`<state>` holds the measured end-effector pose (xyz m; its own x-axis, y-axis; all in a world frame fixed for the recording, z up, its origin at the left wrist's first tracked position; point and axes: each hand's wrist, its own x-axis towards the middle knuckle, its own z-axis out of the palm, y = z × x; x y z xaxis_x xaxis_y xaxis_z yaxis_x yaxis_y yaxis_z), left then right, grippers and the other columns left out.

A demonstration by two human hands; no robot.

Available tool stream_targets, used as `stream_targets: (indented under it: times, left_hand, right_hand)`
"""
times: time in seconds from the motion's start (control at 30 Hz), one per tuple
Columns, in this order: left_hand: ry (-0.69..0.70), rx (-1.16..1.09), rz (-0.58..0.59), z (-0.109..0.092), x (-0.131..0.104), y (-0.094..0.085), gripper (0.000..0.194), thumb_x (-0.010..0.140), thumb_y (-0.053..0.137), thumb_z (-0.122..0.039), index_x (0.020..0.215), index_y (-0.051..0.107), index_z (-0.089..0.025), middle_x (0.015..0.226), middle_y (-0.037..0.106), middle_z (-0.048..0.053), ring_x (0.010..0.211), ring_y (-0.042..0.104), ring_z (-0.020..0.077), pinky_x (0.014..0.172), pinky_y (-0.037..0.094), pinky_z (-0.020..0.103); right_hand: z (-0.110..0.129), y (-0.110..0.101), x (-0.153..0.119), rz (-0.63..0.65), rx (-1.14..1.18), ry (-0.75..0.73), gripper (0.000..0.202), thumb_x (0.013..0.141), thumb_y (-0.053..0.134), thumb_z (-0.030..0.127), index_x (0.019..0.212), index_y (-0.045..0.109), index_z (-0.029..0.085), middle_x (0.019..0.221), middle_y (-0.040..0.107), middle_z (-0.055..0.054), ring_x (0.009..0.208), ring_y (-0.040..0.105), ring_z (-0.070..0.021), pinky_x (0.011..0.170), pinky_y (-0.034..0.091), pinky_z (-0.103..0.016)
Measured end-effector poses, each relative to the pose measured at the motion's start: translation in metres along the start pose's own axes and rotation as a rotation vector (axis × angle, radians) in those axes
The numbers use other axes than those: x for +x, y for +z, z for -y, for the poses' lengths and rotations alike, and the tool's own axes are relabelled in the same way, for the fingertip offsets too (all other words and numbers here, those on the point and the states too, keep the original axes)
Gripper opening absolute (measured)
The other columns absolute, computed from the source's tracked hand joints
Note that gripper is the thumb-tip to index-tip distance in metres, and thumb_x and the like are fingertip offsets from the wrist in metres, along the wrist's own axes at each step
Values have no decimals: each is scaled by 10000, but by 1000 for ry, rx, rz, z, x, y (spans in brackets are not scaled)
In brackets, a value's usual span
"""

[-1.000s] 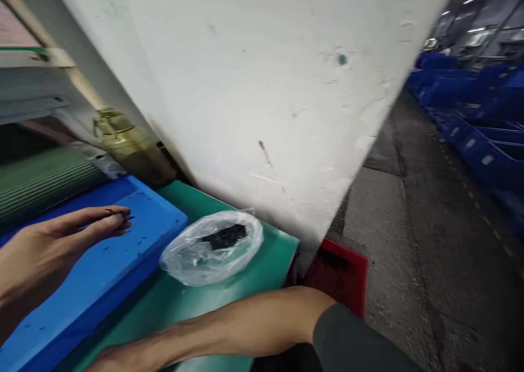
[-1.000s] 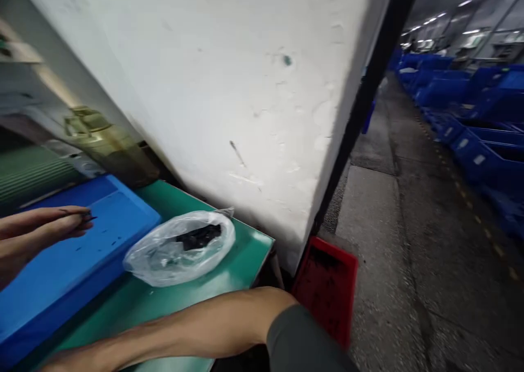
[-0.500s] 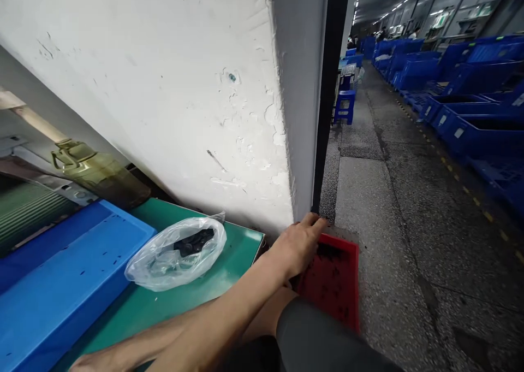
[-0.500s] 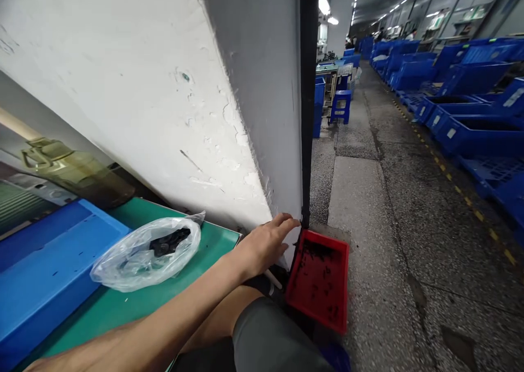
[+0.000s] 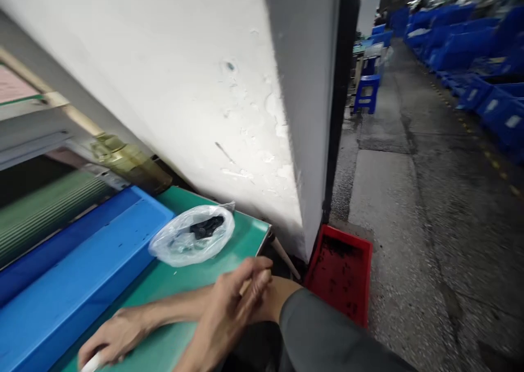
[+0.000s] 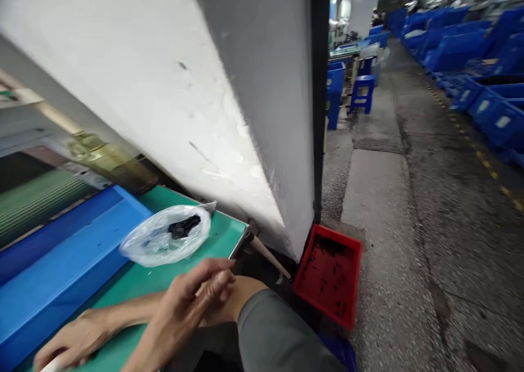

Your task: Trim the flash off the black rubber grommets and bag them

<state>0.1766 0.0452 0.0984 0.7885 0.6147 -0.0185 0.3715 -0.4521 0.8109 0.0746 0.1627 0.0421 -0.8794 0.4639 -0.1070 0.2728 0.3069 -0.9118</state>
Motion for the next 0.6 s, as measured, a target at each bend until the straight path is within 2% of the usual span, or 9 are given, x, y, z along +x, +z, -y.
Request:
stream_targets:
  times: [0.07,0.1,0.17,0.23,0.27,0.3,0.37,0.47,0.6]
  left_hand:
    - [-15,-5,-23,7,-31,3,193,951,430,-323,929,596,-226,788,640,28,720,597,182,664,503,286]
    - [-6,-16,-61,10,-46,6,204,953,420,-298,893,599,-223,828,648,35,768,605,188,706,513,300]
    - [-5,-28,-191,16,-71,12,239,966,377,-245,922,610,-221,931,659,43,906,610,189,838,503,325]
    - [2,-26,-370,29,-91,12,296,974,357,-262,879,631,-201,985,667,58,980,606,189,915,474,334]
    - [35,-39,-467,38,-101,10,314,962,394,-315,818,640,-183,937,680,68,916,626,185,872,491,314]
    - [-14,-67,-537,48,-112,7,324,946,439,-367,818,655,-164,942,683,88,904,633,188,851,497,300]
    - [-140,-126,-650,67,-137,0,381,884,536,-481,843,690,-135,804,687,84,756,645,172,740,512,264]
    - [-254,-195,-672,91,-170,-10,425,826,596,-540,934,713,-145,776,685,55,722,641,157,709,500,234]
    - [-196,-96,-662,122,-183,-31,264,878,547,-379,924,697,-167,757,646,15,739,618,137,775,489,228]
  right_hand:
    - [6,2,-14,-159,22,-34,196,875,474,170,851,665,135,420,422,201,493,541,15,570,350,-22]
    - [7,6,-19,-166,0,-64,215,878,458,144,877,671,109,434,425,189,486,520,7,560,339,-41]
    - [3,16,-22,-186,-24,-138,145,837,528,93,875,667,102,474,476,152,494,515,-26,536,346,-79]
    - [-6,22,-14,-200,-27,-209,135,822,526,81,880,645,109,545,552,79,507,534,-67,515,383,-120]
    - [-10,25,-8,-195,-26,-238,141,825,501,91,870,633,109,583,575,41,504,537,-82,505,397,-144]
    - [-14,26,-1,-186,-26,-261,156,831,467,113,854,622,110,596,579,15,493,534,-96,496,407,-167]
    - [-18,30,8,-156,-28,-298,190,843,436,204,875,603,119,621,579,-13,497,540,-119,488,424,-202]
    - [-23,35,8,-130,12,-275,278,816,438,351,886,600,136,628,582,-20,490,545,-137,492,440,-236]
    - [-31,35,8,-155,72,-172,379,751,500,479,919,645,172,671,619,-30,524,561,-160,513,466,-264]
